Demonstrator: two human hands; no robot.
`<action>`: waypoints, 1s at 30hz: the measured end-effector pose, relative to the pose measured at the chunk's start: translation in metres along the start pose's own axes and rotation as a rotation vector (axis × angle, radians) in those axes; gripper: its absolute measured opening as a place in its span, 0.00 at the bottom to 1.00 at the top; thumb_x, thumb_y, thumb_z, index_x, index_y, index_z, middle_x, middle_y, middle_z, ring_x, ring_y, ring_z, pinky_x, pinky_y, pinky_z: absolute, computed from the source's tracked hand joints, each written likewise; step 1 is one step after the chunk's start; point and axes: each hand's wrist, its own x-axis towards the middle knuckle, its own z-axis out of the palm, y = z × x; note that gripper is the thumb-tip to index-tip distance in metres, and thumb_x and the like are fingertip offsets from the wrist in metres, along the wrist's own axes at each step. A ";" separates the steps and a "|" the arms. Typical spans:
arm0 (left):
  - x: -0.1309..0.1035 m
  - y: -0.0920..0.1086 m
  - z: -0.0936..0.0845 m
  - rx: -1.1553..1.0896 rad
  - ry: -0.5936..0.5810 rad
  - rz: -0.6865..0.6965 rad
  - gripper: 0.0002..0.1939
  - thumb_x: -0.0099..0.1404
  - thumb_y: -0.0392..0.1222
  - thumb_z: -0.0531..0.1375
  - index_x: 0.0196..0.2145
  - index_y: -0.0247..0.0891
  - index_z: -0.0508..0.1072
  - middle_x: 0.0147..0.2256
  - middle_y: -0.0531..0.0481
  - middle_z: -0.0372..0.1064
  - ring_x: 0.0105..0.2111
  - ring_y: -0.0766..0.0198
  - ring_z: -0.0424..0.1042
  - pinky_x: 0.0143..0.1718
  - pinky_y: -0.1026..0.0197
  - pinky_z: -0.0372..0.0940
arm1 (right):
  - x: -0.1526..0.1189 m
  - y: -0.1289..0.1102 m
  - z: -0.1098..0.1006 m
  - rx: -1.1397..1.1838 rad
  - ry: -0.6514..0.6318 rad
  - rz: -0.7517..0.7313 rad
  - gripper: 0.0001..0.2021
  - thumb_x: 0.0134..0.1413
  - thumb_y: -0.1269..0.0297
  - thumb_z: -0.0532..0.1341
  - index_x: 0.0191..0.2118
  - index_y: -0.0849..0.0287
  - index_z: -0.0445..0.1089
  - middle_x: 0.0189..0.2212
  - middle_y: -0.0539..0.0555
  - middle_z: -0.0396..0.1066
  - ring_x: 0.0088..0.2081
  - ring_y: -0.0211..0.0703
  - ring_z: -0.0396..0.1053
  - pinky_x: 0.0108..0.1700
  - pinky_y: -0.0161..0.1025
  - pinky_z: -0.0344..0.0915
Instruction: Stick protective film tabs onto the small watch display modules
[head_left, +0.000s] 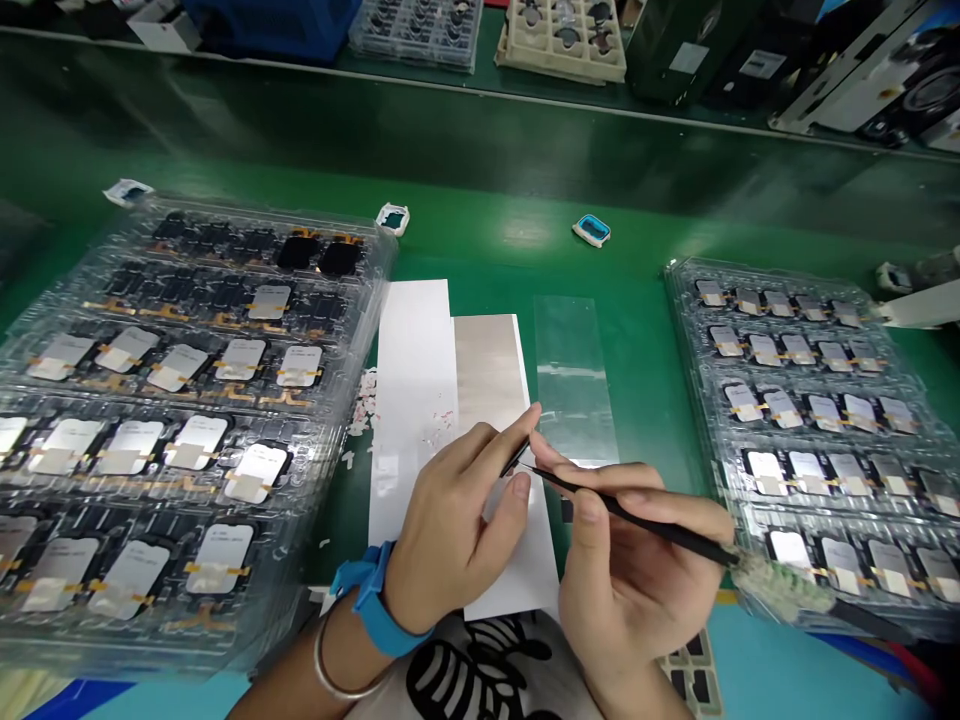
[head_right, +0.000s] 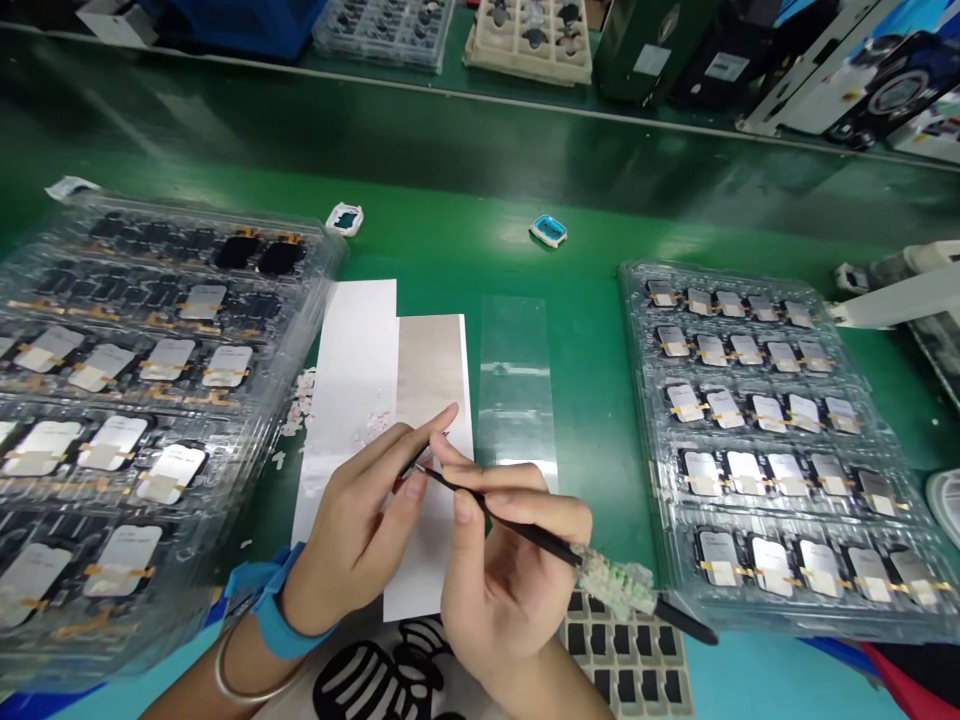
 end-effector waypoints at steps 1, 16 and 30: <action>0.000 0.000 0.000 -0.012 -0.003 0.003 0.24 0.74 0.41 0.47 0.65 0.36 0.61 0.35 0.46 0.67 0.35 0.59 0.69 0.36 0.57 0.67 | 0.000 0.001 0.000 -0.011 -0.001 0.001 0.10 0.62 0.75 0.59 0.42 0.51 0.62 0.34 0.50 0.74 0.41 0.45 0.78 0.44 0.53 0.81; -0.002 -0.002 0.002 -0.084 -0.029 -0.027 0.24 0.76 0.39 0.46 0.66 0.35 0.59 0.36 0.47 0.66 0.36 0.59 0.67 0.36 0.57 0.63 | 0.002 0.011 -0.005 0.046 -0.064 -0.125 0.17 0.56 0.86 0.57 0.44 0.58 0.63 0.37 0.53 0.74 0.43 0.46 0.78 0.44 0.49 0.82; -0.002 -0.002 0.001 -0.026 -0.046 -0.050 0.24 0.74 0.35 0.46 0.66 0.35 0.59 0.35 0.48 0.65 0.34 0.60 0.66 0.33 0.58 0.62 | 0.001 0.012 -0.007 0.019 -0.077 -0.141 0.19 0.54 0.87 0.58 0.45 0.57 0.62 0.38 0.54 0.75 0.42 0.48 0.79 0.42 0.49 0.82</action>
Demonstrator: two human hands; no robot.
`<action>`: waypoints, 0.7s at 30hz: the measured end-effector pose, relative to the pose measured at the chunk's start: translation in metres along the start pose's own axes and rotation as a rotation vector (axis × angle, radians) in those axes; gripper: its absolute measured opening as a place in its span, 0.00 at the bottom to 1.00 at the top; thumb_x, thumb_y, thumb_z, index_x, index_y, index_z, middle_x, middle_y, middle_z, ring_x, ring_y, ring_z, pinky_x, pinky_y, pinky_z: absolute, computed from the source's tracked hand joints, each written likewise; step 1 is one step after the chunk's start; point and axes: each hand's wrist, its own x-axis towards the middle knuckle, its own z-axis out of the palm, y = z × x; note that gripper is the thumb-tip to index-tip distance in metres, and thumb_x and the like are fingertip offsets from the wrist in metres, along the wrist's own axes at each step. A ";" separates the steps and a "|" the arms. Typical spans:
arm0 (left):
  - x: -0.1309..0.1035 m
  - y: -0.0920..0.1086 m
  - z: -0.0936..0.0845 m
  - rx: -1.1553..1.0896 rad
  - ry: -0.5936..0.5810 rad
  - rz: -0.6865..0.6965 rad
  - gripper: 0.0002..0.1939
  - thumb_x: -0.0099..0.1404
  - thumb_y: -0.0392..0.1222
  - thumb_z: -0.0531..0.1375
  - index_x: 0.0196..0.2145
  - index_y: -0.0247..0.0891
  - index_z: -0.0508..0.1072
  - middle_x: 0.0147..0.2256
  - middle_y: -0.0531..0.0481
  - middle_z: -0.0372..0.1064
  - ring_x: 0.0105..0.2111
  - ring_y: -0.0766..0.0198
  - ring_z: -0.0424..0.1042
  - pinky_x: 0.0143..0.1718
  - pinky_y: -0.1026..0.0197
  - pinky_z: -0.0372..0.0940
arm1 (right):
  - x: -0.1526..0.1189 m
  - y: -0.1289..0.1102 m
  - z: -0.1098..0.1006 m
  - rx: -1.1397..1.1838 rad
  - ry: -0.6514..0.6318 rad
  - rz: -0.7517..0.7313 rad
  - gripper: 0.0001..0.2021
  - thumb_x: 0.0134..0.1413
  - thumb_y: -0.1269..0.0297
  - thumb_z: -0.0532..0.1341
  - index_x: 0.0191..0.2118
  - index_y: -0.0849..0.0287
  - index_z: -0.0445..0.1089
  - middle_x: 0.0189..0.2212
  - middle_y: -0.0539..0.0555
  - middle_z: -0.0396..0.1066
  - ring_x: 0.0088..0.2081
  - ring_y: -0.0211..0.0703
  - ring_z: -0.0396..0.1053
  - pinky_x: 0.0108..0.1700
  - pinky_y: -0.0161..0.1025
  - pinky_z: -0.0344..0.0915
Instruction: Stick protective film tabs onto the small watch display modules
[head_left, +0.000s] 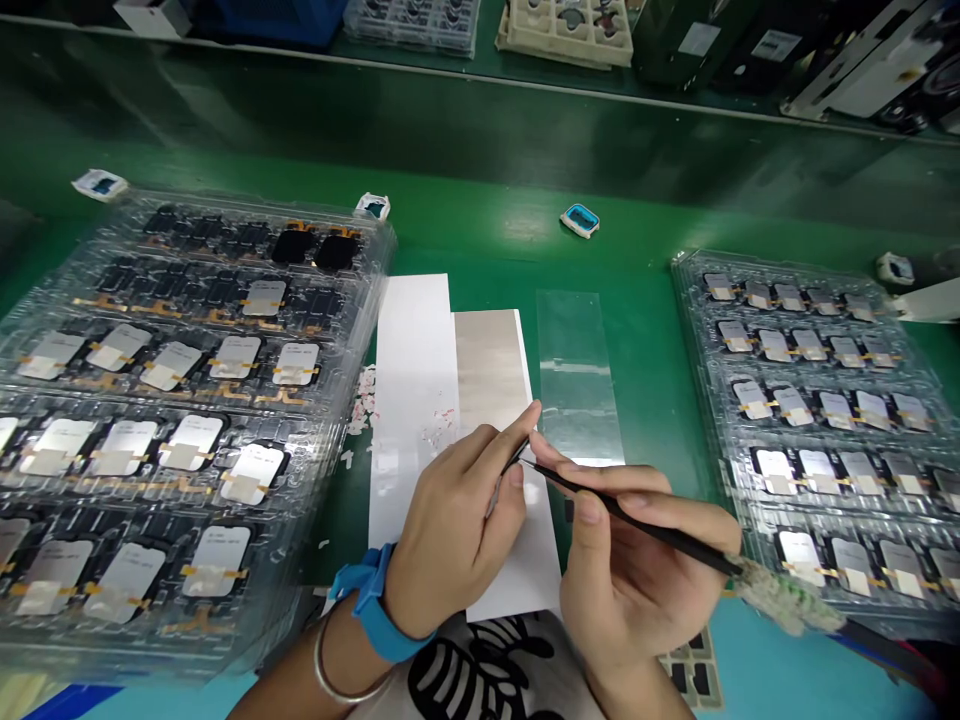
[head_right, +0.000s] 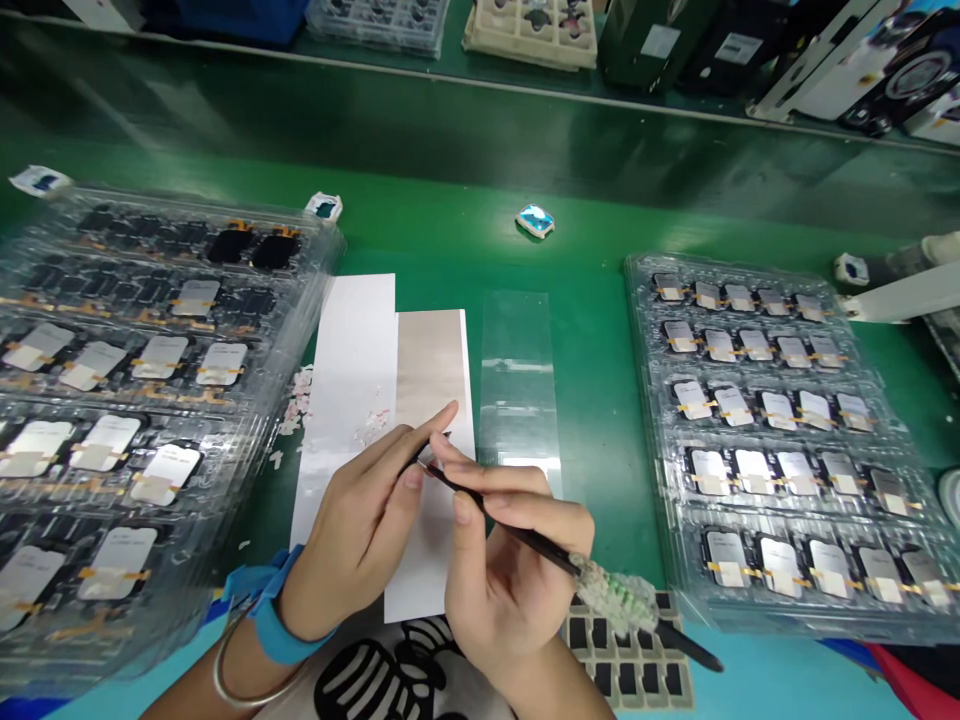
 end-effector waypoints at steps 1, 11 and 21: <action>0.000 0.000 0.000 -0.004 -0.002 0.000 0.24 0.74 0.36 0.46 0.66 0.35 0.59 0.35 0.48 0.66 0.34 0.59 0.66 0.33 0.58 0.62 | 0.000 0.000 0.000 0.000 -0.008 -0.002 0.19 0.54 0.87 0.58 0.46 0.57 0.62 0.38 0.54 0.75 0.42 0.48 0.79 0.42 0.50 0.82; -0.002 -0.002 0.000 -0.066 0.014 0.017 0.25 0.75 0.38 0.45 0.67 0.35 0.57 0.37 0.45 0.67 0.36 0.57 0.67 0.35 0.54 0.63 | -0.001 0.001 0.001 0.018 -0.055 -0.029 0.21 0.52 0.90 0.57 0.45 0.58 0.63 0.38 0.53 0.74 0.43 0.47 0.79 0.49 0.54 0.80; 0.005 -0.001 0.001 -0.010 0.038 0.041 0.21 0.73 0.35 0.48 0.62 0.36 0.65 0.36 0.46 0.72 0.35 0.59 0.71 0.34 0.58 0.65 | 0.005 0.002 -0.006 0.041 0.013 -0.004 0.18 0.54 0.88 0.57 0.44 0.60 0.62 0.36 0.54 0.75 0.39 0.44 0.78 0.39 0.47 0.83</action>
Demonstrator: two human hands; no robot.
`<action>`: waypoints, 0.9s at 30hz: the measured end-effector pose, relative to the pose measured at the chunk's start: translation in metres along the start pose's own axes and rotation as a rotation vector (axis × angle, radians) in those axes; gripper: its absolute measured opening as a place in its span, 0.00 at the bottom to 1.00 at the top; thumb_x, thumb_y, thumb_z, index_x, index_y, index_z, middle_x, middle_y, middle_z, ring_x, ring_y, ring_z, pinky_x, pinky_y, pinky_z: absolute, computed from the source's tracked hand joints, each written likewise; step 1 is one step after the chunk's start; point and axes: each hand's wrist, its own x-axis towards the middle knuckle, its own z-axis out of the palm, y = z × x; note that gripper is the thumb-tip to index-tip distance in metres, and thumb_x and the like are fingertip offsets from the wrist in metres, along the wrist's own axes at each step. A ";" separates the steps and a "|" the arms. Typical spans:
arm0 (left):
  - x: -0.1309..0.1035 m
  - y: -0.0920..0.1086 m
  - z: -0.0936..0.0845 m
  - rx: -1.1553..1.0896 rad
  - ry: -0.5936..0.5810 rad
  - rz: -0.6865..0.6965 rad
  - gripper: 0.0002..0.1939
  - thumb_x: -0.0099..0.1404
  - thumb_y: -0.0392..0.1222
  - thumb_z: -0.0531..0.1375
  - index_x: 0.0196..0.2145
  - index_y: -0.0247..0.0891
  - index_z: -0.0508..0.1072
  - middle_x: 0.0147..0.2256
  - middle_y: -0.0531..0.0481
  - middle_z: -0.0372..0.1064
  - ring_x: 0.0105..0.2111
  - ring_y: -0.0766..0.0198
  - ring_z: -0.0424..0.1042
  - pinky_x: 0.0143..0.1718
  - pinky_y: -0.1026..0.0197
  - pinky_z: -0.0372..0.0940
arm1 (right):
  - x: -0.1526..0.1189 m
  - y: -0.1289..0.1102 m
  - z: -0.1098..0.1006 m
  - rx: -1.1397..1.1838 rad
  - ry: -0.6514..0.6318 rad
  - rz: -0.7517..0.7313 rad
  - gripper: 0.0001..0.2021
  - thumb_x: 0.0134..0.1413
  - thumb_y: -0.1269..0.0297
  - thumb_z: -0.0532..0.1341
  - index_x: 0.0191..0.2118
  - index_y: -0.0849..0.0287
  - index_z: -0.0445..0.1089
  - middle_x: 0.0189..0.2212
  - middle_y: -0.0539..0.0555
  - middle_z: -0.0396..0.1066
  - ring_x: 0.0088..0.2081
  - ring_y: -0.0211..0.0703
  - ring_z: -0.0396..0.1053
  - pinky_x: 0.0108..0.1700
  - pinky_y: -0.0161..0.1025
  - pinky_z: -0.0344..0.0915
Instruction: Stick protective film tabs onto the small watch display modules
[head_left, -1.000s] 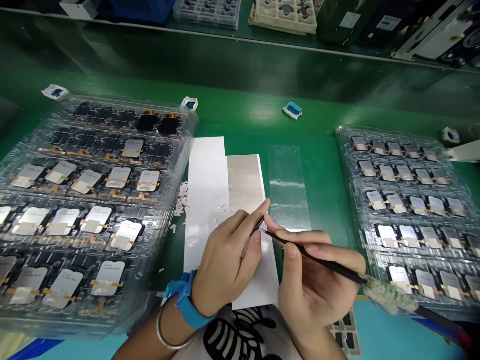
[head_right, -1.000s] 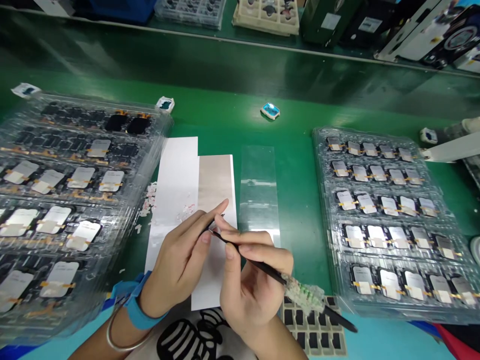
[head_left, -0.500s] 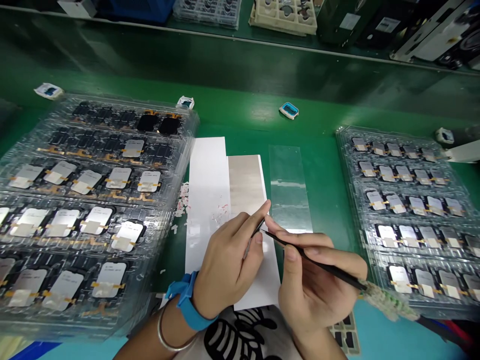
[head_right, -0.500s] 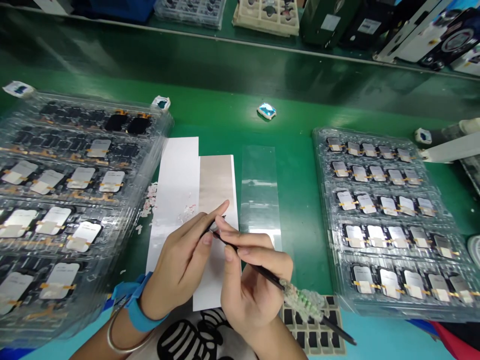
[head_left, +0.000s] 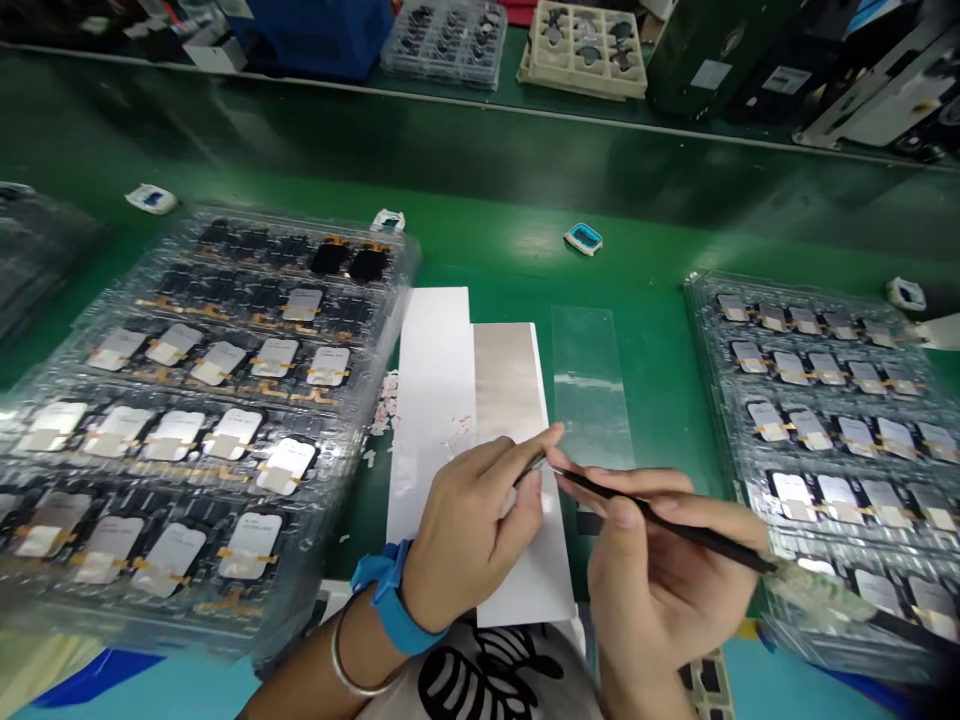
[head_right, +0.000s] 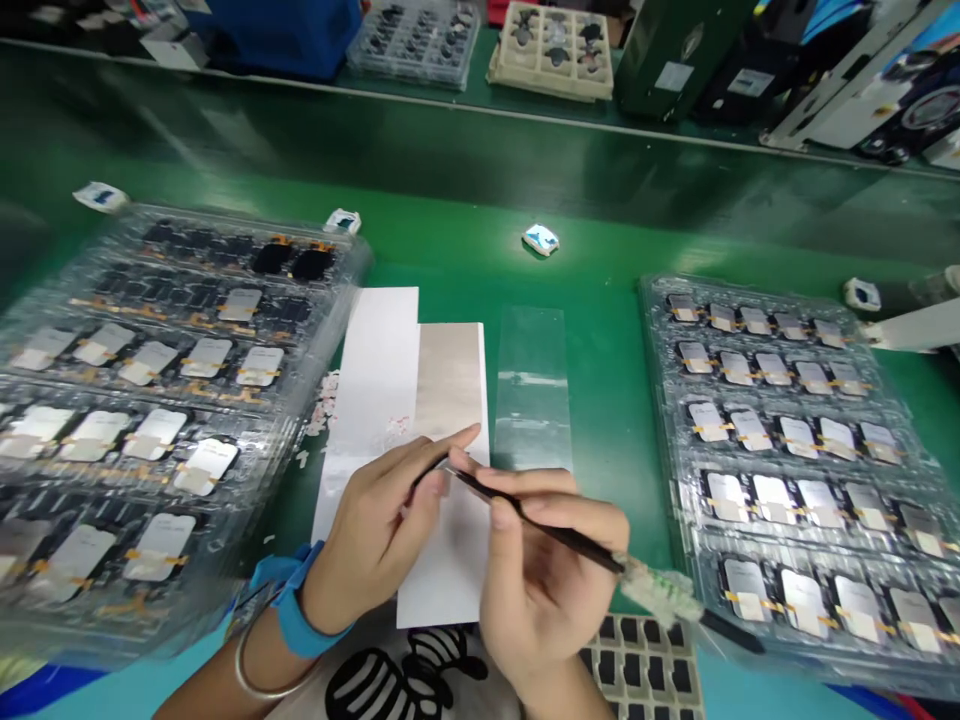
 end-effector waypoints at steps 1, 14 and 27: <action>-0.003 0.004 -0.002 0.009 -0.002 0.005 0.21 0.73 0.35 0.48 0.61 0.36 0.66 0.36 0.47 0.72 0.35 0.60 0.71 0.34 0.58 0.65 | 0.003 0.001 -0.002 -0.004 0.016 -0.023 0.17 0.53 0.87 0.58 0.44 0.60 0.63 0.35 0.54 0.74 0.37 0.44 0.78 0.37 0.46 0.83; 0.023 0.006 -0.206 0.805 0.033 -0.286 0.13 0.73 0.45 0.49 0.46 0.36 0.68 0.24 0.58 0.60 0.23 0.71 0.57 0.28 0.68 0.49 | 0.010 0.023 -0.026 -0.143 -0.023 -0.072 0.13 0.45 0.82 0.68 0.36 0.61 0.69 0.35 0.55 0.78 0.33 0.52 0.80 0.34 0.51 0.82; 0.105 -0.064 -0.225 1.027 0.081 -0.481 0.10 0.67 0.46 0.59 0.41 0.39 0.74 0.29 0.47 0.75 0.33 0.54 0.73 0.37 0.60 0.62 | 0.010 0.026 -0.025 -0.145 -0.093 -0.130 0.11 0.46 0.83 0.67 0.33 0.62 0.68 0.34 0.56 0.78 0.34 0.48 0.81 0.37 0.39 0.80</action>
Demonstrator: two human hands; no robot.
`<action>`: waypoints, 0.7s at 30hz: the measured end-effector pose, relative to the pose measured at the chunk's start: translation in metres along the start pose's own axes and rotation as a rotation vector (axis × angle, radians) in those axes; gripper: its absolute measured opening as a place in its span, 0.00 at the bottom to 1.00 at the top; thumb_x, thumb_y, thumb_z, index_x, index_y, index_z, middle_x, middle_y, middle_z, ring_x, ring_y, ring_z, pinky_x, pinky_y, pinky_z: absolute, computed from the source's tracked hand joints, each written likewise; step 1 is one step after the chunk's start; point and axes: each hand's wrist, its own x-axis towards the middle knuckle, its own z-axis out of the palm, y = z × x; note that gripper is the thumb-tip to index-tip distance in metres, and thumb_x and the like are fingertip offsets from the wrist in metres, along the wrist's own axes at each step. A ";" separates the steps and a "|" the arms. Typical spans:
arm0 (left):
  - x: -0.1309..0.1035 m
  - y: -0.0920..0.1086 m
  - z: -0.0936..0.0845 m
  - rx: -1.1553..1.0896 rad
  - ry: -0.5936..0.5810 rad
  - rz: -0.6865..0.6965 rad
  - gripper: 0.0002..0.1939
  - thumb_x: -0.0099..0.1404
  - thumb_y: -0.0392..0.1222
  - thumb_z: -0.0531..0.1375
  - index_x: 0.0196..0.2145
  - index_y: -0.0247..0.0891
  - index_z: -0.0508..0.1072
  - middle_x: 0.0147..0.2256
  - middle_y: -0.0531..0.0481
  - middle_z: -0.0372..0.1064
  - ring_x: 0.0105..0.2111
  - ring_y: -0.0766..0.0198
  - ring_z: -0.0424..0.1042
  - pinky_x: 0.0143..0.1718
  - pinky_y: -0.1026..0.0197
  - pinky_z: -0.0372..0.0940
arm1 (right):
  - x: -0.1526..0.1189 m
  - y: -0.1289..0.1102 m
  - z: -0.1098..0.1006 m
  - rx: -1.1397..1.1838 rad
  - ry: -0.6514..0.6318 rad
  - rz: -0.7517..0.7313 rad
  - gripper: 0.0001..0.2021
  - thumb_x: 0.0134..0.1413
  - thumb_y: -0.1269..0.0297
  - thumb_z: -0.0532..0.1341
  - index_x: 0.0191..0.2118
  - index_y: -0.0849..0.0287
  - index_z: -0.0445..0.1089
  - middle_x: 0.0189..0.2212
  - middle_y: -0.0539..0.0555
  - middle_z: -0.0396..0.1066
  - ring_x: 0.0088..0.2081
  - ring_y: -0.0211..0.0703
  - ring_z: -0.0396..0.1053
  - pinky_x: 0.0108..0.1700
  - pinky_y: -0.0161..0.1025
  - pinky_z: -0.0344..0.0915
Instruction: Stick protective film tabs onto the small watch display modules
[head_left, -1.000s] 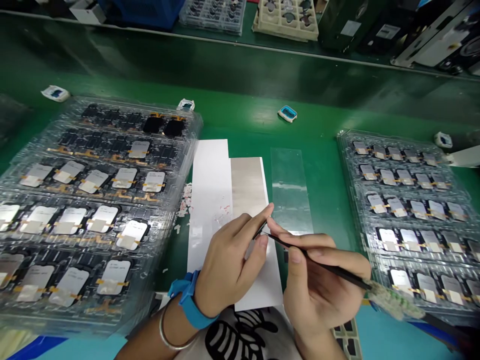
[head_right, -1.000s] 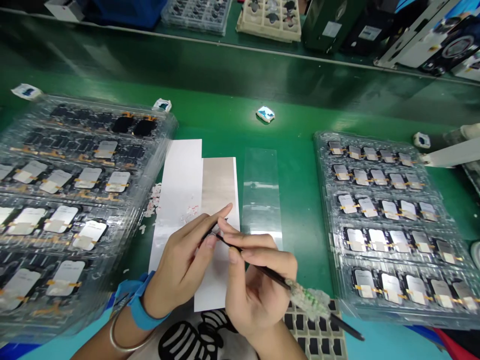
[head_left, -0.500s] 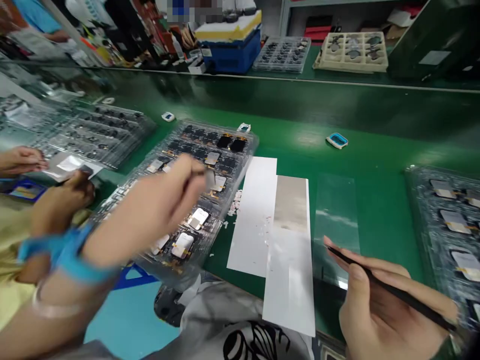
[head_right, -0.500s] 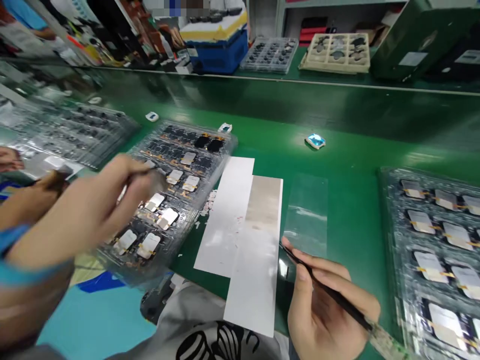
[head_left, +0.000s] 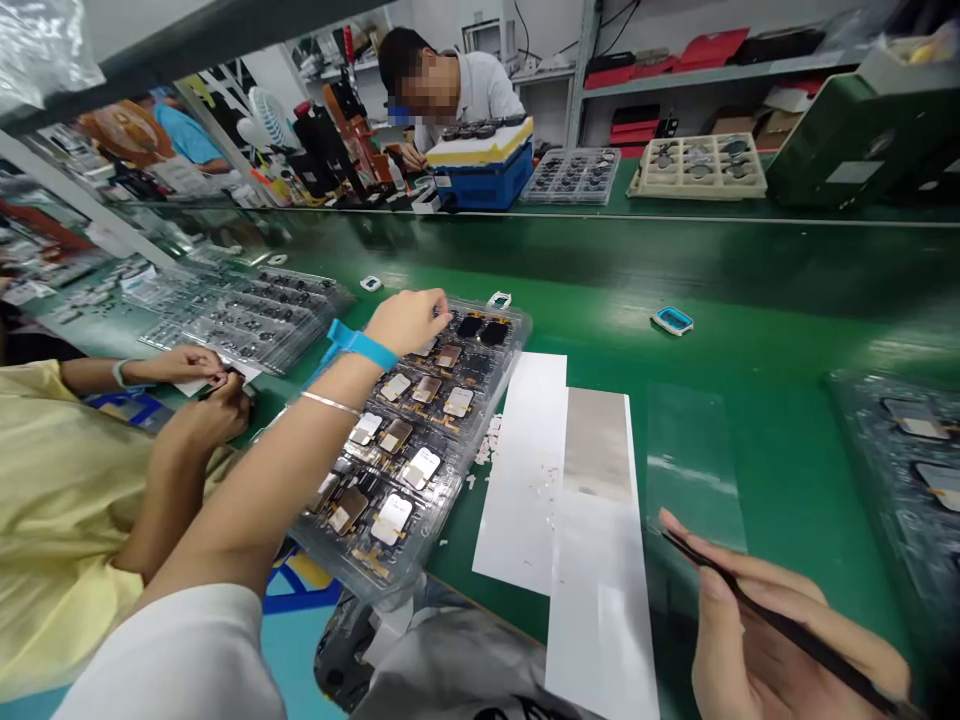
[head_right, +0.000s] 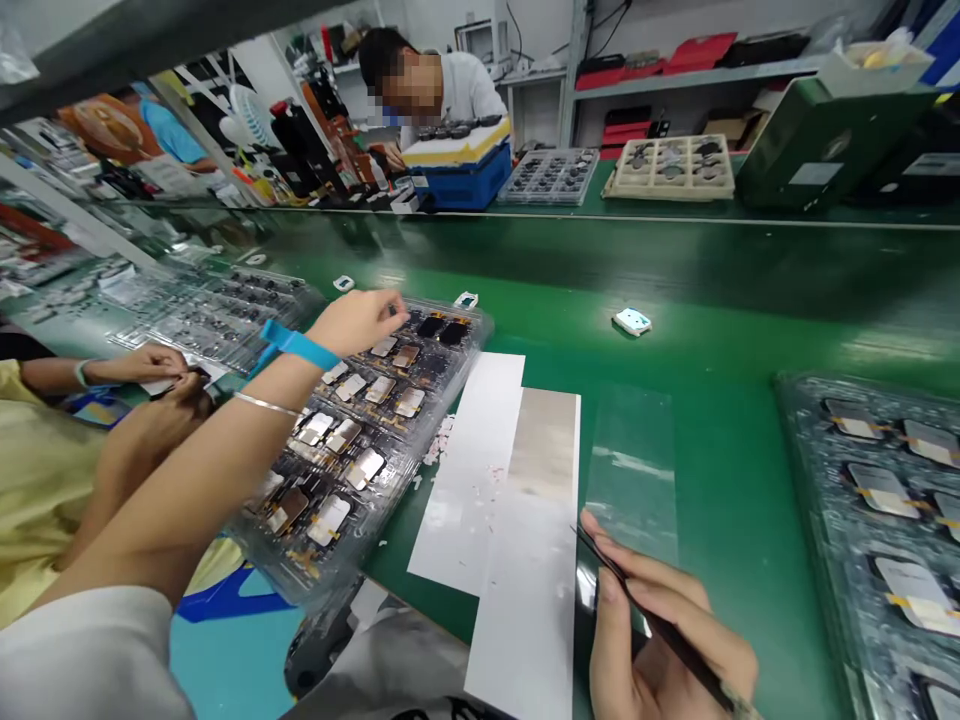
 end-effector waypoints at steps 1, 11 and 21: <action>0.004 0.010 0.004 0.005 0.026 -0.018 0.10 0.67 0.47 0.59 0.39 0.39 0.75 0.32 0.46 0.76 0.36 0.53 0.74 0.39 0.59 0.63 | 0.000 0.001 0.000 -0.010 -0.008 -0.014 0.12 0.46 0.83 0.67 0.33 0.62 0.68 0.34 0.57 0.78 0.34 0.49 0.81 0.36 0.40 0.81; 0.016 0.054 0.012 -0.075 0.154 -0.078 0.06 0.63 0.37 0.58 0.35 0.32 0.74 0.36 0.35 0.75 0.42 0.45 0.74 0.43 0.49 0.65 | -0.004 0.011 -0.004 0.023 -0.029 -0.061 0.20 0.47 0.85 0.66 0.43 0.59 0.66 0.36 0.53 0.75 0.38 0.52 0.80 0.41 0.54 0.81; -0.194 0.112 0.008 -0.759 -0.067 0.309 0.05 0.74 0.40 0.50 0.46 0.43 0.63 0.24 0.57 0.67 0.19 0.66 0.67 0.22 0.64 0.57 | 0.019 -0.024 -0.008 -0.059 -0.357 0.064 0.07 0.61 0.73 0.58 0.40 0.58 0.73 0.32 0.53 0.68 0.31 0.39 0.68 0.25 0.34 0.64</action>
